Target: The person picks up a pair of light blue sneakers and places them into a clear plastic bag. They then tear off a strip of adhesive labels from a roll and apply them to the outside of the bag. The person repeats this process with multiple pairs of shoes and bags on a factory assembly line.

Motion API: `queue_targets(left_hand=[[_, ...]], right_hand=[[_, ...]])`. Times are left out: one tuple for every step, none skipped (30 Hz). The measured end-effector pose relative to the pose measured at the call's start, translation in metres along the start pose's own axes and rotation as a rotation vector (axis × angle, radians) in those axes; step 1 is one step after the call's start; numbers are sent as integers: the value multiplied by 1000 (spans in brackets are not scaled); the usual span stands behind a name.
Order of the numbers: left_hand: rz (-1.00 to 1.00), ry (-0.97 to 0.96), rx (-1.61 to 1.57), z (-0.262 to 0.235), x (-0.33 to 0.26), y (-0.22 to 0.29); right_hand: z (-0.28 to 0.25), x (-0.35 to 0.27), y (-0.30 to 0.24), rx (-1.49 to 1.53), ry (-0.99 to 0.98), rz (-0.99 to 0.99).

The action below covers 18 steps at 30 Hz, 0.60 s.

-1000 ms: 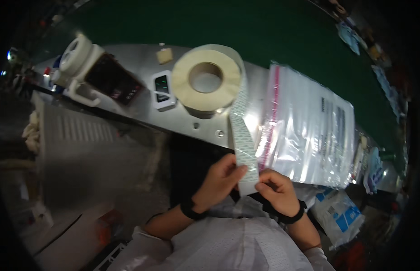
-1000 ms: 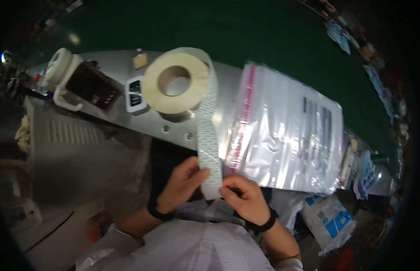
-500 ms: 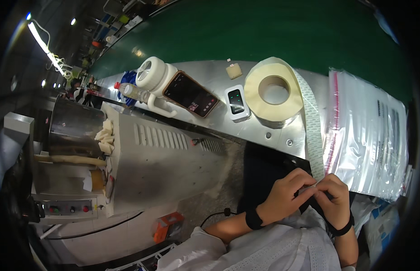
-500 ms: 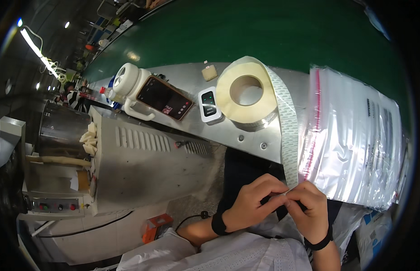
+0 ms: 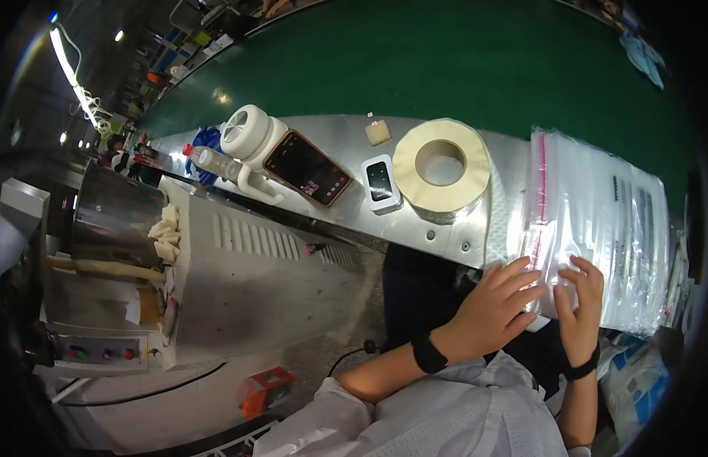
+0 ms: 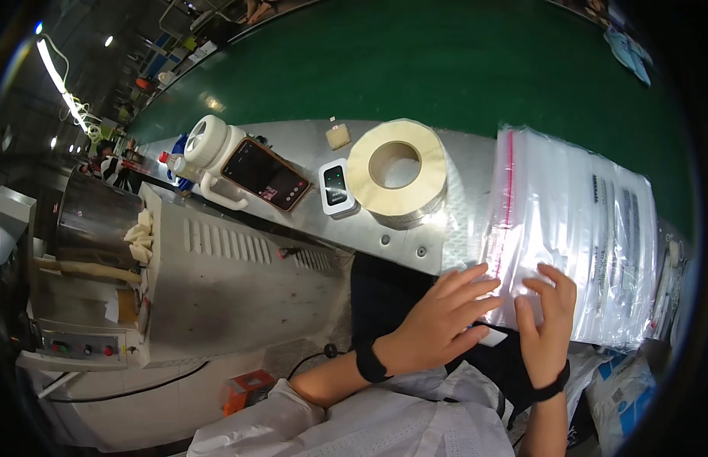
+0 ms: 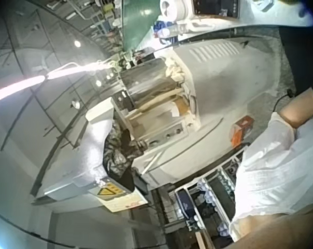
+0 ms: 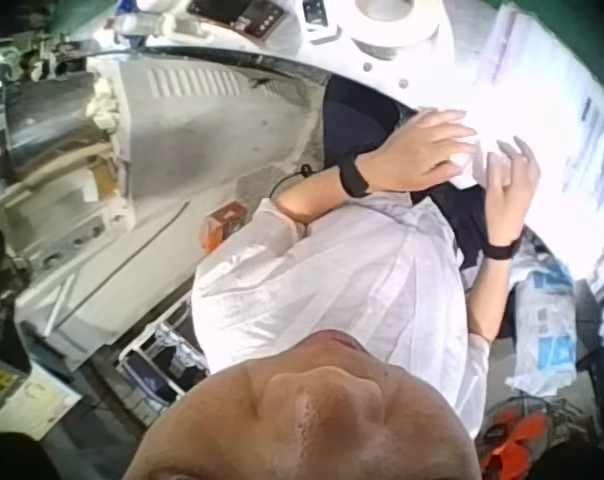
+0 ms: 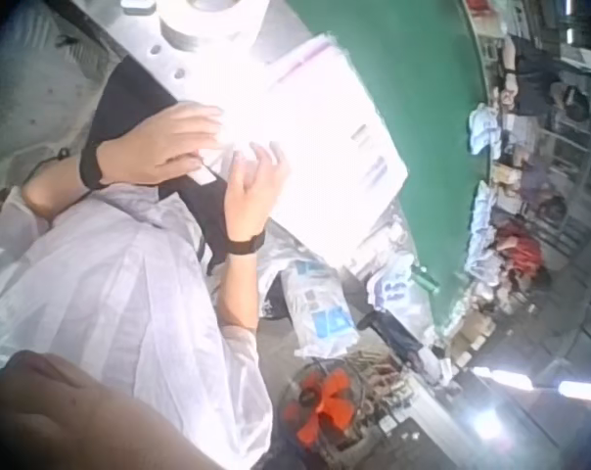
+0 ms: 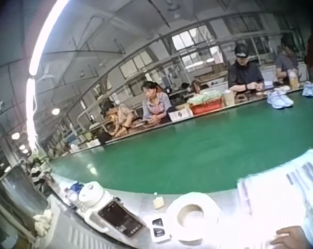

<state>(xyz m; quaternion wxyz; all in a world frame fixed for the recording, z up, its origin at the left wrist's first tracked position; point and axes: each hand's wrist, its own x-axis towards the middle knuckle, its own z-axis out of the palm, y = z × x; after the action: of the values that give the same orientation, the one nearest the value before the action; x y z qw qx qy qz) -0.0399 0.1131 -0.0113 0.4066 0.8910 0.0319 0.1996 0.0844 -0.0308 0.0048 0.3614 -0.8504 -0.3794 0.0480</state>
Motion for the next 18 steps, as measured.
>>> queue_targets(left_hand=[[39, -75, 76, 6, 4, 1], [-17, -178, 118, 17, 2, -2], [-35, -223, 171, 19, 3, -1], [-51, -269, 225, 17, 3, 2], [-60, -313, 262, 16, 5, 3], [-77, -340, 279, 16, 4, 3], [-73, -343, 287, 16, 3, 2], [-67, -340, 296, 16, 2, 0], [-64, -394, 311, 15, 2, -2], [-88, -409, 303, 13, 4, -1], [-94, -407, 295, 12, 4, -2], [-84, -407, 282, 11, 5, -2], [-80, -405, 280, 10, 4, -2], [-74, -411, 265, 11, 4, -1], [-80, -412, 263, 9, 3, -1], [-87, -413, 260, 10, 3, -1], [-79, -403, 256, 11, 5, -1], [-79, -404, 258, 10, 4, -1]], right_hand=[[5, 4, 5, -121, 55, -28], [12, 4, 16, -197, 71, -53], [21, 5, 27, -271, 82, -79], [26, 5, 28, -290, 118, -115], [27, 5, 24, -300, 128, -120], [31, 4, 26, -306, 158, -128], [33, 4, 25, -321, 184, -120], [36, 5, 27, -347, 192, -129], [38, 7, 29, -382, 194, -117], [40, 8, 29, -373, 208, -113], [38, 9, 27, -363, 186, -88], [36, 9, 30, -358, 219, -100], [36, 9, 33, -342, 253, -119], [32, 7, 37, -330, 251, -96], [31, 6, 38, -302, 247, -83], [28, 6, 39, -274, 242, -72], [24, 10, 39, -235, 245, -65], [24, 11, 37, -182, 245, -51]])
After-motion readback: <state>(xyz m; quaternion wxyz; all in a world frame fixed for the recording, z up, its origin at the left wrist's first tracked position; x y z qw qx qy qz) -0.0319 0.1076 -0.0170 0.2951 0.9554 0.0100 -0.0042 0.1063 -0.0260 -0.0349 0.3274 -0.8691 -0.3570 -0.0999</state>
